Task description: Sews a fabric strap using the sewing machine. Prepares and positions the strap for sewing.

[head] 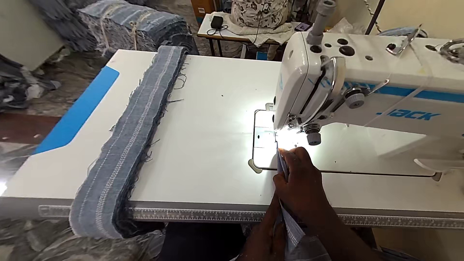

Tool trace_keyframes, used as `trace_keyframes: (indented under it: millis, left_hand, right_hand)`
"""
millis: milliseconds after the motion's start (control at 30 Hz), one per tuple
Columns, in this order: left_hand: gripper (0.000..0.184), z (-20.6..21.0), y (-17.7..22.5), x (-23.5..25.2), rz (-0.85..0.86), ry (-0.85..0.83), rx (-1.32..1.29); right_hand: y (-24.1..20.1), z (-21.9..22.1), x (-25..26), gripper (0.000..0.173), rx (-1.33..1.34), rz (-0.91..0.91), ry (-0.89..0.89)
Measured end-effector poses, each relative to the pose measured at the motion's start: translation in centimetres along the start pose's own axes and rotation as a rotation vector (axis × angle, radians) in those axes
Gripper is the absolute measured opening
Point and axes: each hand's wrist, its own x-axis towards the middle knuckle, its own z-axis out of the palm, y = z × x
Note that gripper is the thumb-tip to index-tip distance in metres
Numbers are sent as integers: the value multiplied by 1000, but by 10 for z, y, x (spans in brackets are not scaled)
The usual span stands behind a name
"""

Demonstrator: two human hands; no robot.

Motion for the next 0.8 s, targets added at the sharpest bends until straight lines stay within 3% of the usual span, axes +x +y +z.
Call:
trace_keyframes:
  millis: [567,800]
  left_hand:
    - [71,0,2,0,-56,-13,-134]
    - [61,4,-5,1,59,20,-41]
  right_hand:
    - [-1,-1,2,54,7,35,-12]
    - [-2,-1,0,54,-7,35,-17]
